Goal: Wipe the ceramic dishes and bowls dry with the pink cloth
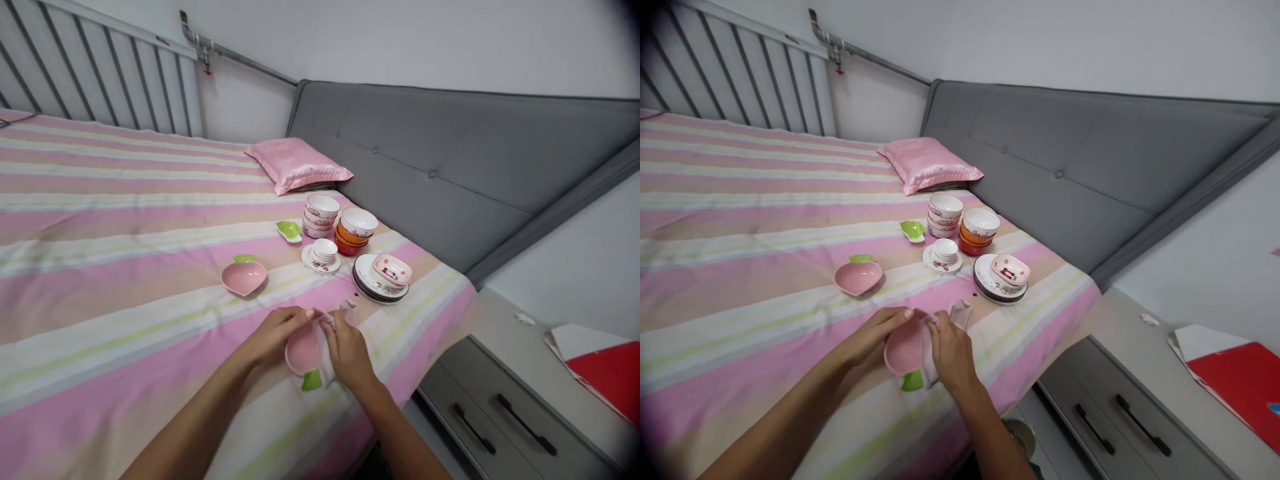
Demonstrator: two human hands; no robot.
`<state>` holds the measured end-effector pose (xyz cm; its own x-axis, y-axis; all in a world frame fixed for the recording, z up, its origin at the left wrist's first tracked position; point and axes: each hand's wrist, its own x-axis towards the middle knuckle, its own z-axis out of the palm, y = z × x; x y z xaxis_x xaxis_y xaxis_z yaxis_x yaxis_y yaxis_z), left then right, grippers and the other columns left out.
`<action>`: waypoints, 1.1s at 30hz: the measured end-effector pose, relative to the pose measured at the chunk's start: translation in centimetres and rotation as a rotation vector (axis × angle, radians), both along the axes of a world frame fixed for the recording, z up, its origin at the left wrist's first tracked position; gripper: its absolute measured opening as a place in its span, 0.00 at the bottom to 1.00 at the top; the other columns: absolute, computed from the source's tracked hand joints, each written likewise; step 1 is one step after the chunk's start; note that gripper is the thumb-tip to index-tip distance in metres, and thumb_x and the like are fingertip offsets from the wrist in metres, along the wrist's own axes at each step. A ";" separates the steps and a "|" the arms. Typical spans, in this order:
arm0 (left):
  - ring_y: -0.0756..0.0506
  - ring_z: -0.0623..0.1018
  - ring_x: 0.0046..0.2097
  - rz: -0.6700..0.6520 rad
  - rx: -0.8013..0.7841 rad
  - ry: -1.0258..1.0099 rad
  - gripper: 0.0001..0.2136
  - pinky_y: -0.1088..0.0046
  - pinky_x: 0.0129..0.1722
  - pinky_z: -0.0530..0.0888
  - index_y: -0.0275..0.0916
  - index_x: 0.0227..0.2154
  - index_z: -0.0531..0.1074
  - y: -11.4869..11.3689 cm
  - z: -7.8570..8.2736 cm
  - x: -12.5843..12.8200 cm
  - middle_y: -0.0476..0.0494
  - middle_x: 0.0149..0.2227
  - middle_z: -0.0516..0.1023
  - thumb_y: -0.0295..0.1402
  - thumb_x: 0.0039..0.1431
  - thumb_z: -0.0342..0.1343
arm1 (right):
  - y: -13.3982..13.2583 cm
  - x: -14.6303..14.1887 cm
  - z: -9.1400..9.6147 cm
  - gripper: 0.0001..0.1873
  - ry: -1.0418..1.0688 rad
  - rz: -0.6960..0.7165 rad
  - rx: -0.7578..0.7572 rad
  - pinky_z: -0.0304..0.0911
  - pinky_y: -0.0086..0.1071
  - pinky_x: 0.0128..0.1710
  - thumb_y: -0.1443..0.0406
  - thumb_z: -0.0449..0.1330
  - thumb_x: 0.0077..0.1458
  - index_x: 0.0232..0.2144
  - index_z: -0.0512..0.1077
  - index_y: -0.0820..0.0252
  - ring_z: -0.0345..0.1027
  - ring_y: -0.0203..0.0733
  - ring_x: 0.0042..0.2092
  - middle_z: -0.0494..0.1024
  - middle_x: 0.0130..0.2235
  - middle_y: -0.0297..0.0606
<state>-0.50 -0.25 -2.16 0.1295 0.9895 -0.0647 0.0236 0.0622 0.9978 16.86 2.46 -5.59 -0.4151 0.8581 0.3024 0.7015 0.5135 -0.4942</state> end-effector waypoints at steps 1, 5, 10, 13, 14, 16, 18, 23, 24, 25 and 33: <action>0.49 0.66 0.27 0.014 -0.020 -0.056 0.19 0.74 0.27 0.62 0.35 0.24 0.70 0.0 -0.1 0.1 0.49 0.24 0.69 0.49 0.53 0.51 | 0.2 0.1 -0.1 0.14 0.052 -0.049 -0.030 0.54 0.30 0.27 0.62 0.42 0.62 0.38 0.65 0.60 0.70 0.45 0.30 0.76 0.29 0.40; 0.47 0.72 0.33 0.024 -0.072 -0.257 0.19 0.71 0.35 0.67 0.36 0.38 0.70 0.0 -0.6 1.0 0.45 0.33 0.73 0.48 0.55 0.50 | 1.0 0.6 -0.8 0.15 0.315 -0.256 -0.150 0.58 0.32 0.30 0.58 0.45 0.59 0.37 0.67 0.60 0.70 0.47 0.32 0.76 0.29 0.41; 0.41 0.71 0.49 -0.032 0.062 -0.349 0.33 0.66 0.47 0.67 0.38 0.53 0.60 -0.2 -1.8 3.7 0.38 0.48 0.70 0.40 0.43 0.64 | 1.7 1.1 -2.3 0.14 0.525 -0.374 -0.250 0.62 0.34 0.30 0.57 0.49 0.56 0.36 0.69 0.59 0.70 0.45 0.31 0.76 0.30 0.39; 0.40 0.69 0.53 0.063 0.160 -0.208 0.37 0.65 0.51 0.65 0.38 0.56 0.56 -0.2 -2.4 4.8 0.35 0.53 0.68 0.37 0.43 0.65 | 1.6 0.9 -2.6 0.15 0.547 -0.361 -0.279 0.63 0.34 0.31 0.57 0.52 0.54 0.38 0.69 0.60 0.70 0.45 0.32 0.77 0.31 0.39; 0.40 0.69 0.53 0.099 0.176 -0.189 0.36 0.65 0.51 0.65 0.37 0.57 0.56 -0.2 -2.5 4.9 0.35 0.54 0.67 0.38 0.45 0.63 | 1.5 0.8 -2.6 0.16 0.557 -0.347 -0.293 0.63 0.34 0.32 0.57 0.53 0.53 0.40 0.68 0.60 0.70 0.45 0.33 0.77 0.32 0.39; 0.41 0.70 0.52 0.149 0.194 -0.191 0.30 0.65 0.51 0.66 0.37 0.56 0.57 -0.1 -2.6 4.9 0.35 0.54 0.68 0.39 0.52 0.58 | 1.2 0.5 -2.3 0.18 0.574 -0.308 -0.322 0.64 0.35 0.34 0.57 0.54 0.53 0.43 0.67 0.61 0.71 0.46 0.35 0.77 0.35 0.41; 0.42 0.71 0.52 0.178 0.209 -0.194 0.26 0.66 0.51 0.67 0.37 0.56 0.59 -0.1 -2.3 4.6 0.36 0.54 0.69 0.39 0.56 0.54 | 0.9 0.2 -1.8 0.20 0.579 -0.264 -0.341 0.64 0.35 0.36 0.57 0.54 0.53 0.46 0.65 0.62 0.71 0.46 0.36 0.77 0.37 0.43; 0.42 0.71 0.52 0.212 0.236 -0.197 0.23 0.68 0.51 0.66 0.38 0.55 0.65 -0.2 -1.3 3.9 0.40 0.52 0.72 0.39 0.57 0.53 | 0.4 0.0 -0.6 0.22 0.495 -0.228 -0.315 0.64 0.36 0.36 0.56 0.53 0.54 0.47 0.63 0.65 0.71 0.46 0.36 0.76 0.37 0.46; 0.42 0.72 0.51 0.215 0.225 -0.206 0.23 0.68 0.51 0.66 0.38 0.54 0.66 -0.3 -1.2 3.8 0.40 0.51 0.73 0.39 0.56 0.54 | 0.4 0.0 -0.5 0.22 0.471 -0.228 -0.302 0.63 0.36 0.36 0.56 0.52 0.54 0.47 0.63 0.65 0.71 0.47 0.36 0.76 0.37 0.46; 0.41 0.73 0.49 0.215 0.206 -0.213 0.24 0.67 0.49 0.67 0.38 0.54 0.66 -0.3 -1.1 3.6 0.41 0.50 0.74 0.39 0.55 0.55 | 0.4 0.1 -0.4 0.23 0.450 -0.228 -0.290 0.63 0.36 0.36 0.56 0.52 0.55 0.48 0.63 0.66 0.71 0.47 0.36 0.76 0.37 0.47; 0.40 0.72 0.48 0.081 0.182 -0.141 0.23 0.67 0.47 0.67 0.36 0.52 0.69 0.1 -1.0 2.2 0.41 0.46 0.76 0.36 0.52 0.57 | 0.6 0.8 -0.2 0.20 0.389 -0.212 -0.254 0.63 0.34 0.34 0.56 0.54 0.53 0.44 0.67 0.65 0.71 0.47 0.35 0.77 0.34 0.43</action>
